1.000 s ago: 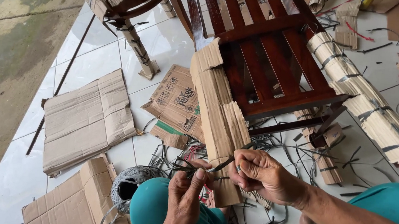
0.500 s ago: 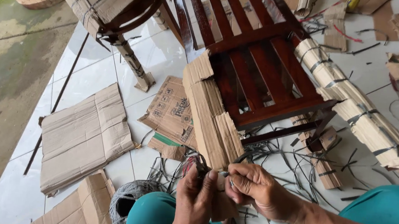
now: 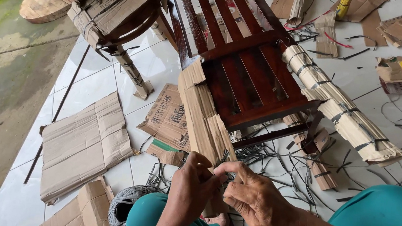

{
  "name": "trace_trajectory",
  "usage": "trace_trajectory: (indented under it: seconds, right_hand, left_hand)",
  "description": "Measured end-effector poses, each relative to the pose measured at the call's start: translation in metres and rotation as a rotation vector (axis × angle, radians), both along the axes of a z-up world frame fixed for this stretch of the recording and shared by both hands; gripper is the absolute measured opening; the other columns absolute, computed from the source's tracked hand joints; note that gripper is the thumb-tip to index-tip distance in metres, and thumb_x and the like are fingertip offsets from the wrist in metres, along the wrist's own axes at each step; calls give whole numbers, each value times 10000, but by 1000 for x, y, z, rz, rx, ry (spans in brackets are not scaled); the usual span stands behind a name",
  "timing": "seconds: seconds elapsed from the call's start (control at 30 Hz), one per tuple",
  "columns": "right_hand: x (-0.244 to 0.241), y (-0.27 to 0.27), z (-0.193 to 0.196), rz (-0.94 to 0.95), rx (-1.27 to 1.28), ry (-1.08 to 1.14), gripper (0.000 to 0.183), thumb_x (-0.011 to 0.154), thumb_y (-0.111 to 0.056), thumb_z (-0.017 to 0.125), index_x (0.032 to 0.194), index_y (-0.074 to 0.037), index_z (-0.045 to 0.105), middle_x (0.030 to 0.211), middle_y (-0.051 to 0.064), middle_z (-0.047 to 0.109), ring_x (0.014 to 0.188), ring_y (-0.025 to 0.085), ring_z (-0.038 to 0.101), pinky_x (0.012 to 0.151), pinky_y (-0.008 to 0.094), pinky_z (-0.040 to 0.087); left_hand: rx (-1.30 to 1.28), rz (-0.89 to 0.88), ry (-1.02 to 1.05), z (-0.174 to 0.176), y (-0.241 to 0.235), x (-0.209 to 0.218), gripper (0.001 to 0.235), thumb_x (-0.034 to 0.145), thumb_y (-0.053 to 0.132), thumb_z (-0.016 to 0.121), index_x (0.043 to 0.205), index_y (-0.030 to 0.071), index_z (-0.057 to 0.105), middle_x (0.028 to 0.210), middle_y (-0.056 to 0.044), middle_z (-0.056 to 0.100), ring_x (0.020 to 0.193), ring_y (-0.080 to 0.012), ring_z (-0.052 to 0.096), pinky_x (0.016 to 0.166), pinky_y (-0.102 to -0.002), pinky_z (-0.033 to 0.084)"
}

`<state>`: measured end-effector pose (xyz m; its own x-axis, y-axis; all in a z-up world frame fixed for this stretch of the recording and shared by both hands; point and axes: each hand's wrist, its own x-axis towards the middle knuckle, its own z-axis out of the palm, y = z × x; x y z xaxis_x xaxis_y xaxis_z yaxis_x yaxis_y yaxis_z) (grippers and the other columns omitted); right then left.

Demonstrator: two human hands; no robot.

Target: The person wraps cardboard around the legs of a wooden chair and secures it with wire ties. They use pliers to cut the wire and tighten the ties around the chair legs.

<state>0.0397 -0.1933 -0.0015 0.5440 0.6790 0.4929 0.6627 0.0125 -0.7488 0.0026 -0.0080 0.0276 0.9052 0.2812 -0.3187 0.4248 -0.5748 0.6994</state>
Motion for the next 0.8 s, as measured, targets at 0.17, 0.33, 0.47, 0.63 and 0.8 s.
trace_trajectory:
  seconds: [0.17,0.33,0.47,0.63,0.8]
  right_hand:
    - [1,12,9,37,35,75,300,1050,-131,442,821,-14,596,1278,162,583,691,167,645,707,335,555]
    - [6,19,16,13,-8,160,342,1055,-207,423,773,-72,562,1254,156,630,719,178,649,650,347,505]
    - [8,27,16,-18,20,86,304,1054,-158,403,898,-9,617,1095,123,695,832,207,713,755,340,561]
    - [12,20,-5,-68,-140,16,189,959,-196,664,1103,-122,566,1039,19,701,953,215,665,819,353,556]
    - [15,17,-10,-16,-160,54,290,915,-26,648,1201,-66,613,1085,81,717,1015,226,741,901,304,607]
  left_hand:
    - [-103,-24,-124,-21,10,-8,463,905,160,822,629,123,452,566,14,527,593,-62,413,504,-279,339]
    - [-121,-320,-264,10,18,-19,197,954,256,654,827,114,705,761,-27,638,695,-135,534,624,-319,439]
    - [-55,-422,-360,-1,22,-25,362,989,434,605,994,104,752,919,-76,705,795,-220,611,676,-390,494]
    - [-92,-320,-382,-16,23,-26,269,1033,211,618,803,72,642,762,-41,588,670,-173,491,571,-354,390]
    - [-63,-221,-377,-23,21,-25,330,998,250,661,706,126,575,653,0,548,639,-136,476,570,-327,364]
